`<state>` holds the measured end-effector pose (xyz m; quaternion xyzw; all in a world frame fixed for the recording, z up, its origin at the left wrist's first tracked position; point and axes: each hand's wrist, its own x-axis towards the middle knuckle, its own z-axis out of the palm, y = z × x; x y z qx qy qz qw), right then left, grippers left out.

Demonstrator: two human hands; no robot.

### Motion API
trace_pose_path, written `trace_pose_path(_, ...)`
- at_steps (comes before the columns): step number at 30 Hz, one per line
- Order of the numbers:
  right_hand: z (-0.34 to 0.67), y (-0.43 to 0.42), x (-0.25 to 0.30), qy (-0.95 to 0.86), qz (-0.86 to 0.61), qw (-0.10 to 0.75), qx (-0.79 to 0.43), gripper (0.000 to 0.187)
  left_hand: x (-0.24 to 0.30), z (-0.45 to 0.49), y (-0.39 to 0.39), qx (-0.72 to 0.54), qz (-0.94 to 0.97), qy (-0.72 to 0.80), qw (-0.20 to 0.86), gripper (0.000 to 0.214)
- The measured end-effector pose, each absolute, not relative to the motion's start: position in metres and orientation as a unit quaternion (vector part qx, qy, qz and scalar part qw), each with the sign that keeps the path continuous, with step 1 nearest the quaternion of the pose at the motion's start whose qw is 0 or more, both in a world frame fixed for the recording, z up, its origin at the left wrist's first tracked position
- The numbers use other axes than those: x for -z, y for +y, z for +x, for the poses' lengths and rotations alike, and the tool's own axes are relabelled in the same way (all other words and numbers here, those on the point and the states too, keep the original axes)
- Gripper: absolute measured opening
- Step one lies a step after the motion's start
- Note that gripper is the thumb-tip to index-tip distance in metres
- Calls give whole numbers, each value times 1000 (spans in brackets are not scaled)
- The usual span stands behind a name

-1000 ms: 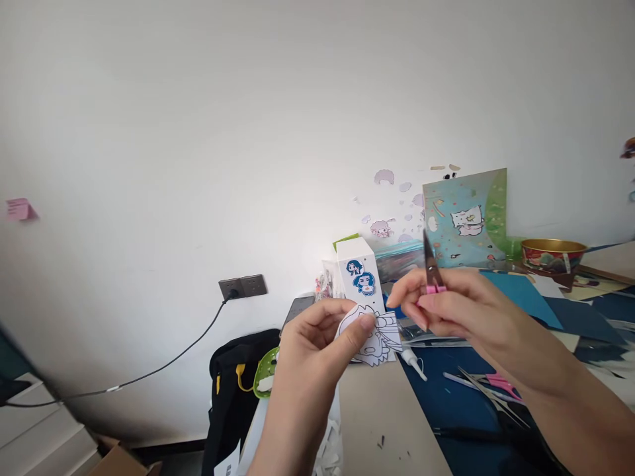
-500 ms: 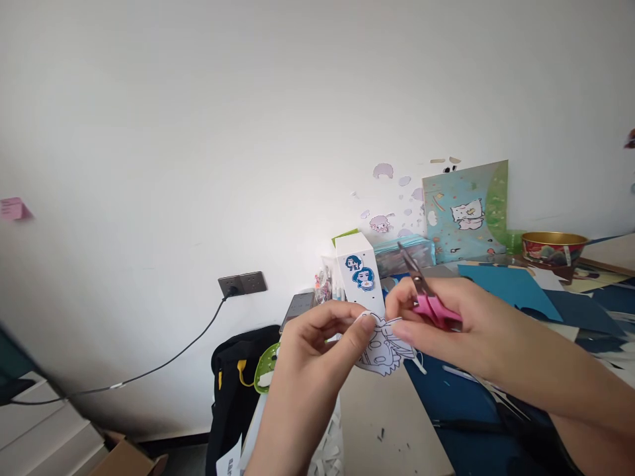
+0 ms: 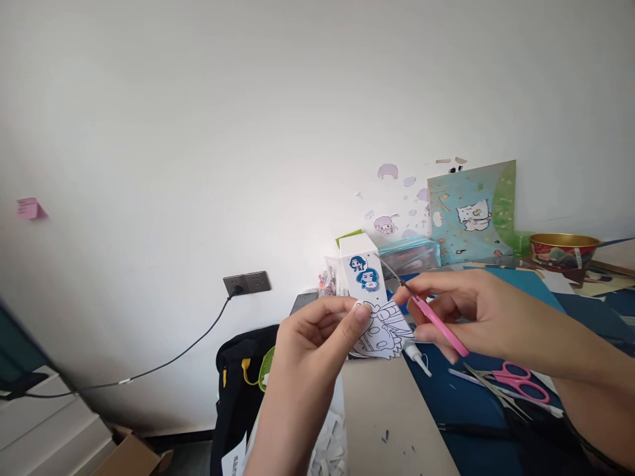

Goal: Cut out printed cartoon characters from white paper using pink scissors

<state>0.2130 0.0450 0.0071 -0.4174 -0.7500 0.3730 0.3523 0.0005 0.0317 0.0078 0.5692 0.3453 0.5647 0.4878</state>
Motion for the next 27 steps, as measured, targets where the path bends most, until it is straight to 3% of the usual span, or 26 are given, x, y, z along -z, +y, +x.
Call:
trace_pose_path(7, 189, 41, -18, -780, -389, 318, -373, 18, -10, -6, 28, -579, 559, 345, 483, 13)
trace_pose_path(12, 186, 37, -16, -796, -346, 318, -381, 41, -13, -8, 23, -594, 546, 329, 492, 11)
trace_pose_path(27, 190, 33, -13, -830, -340, 271, -349, 43, -20, -11, 12, -576, 554, 355, 486, 12)
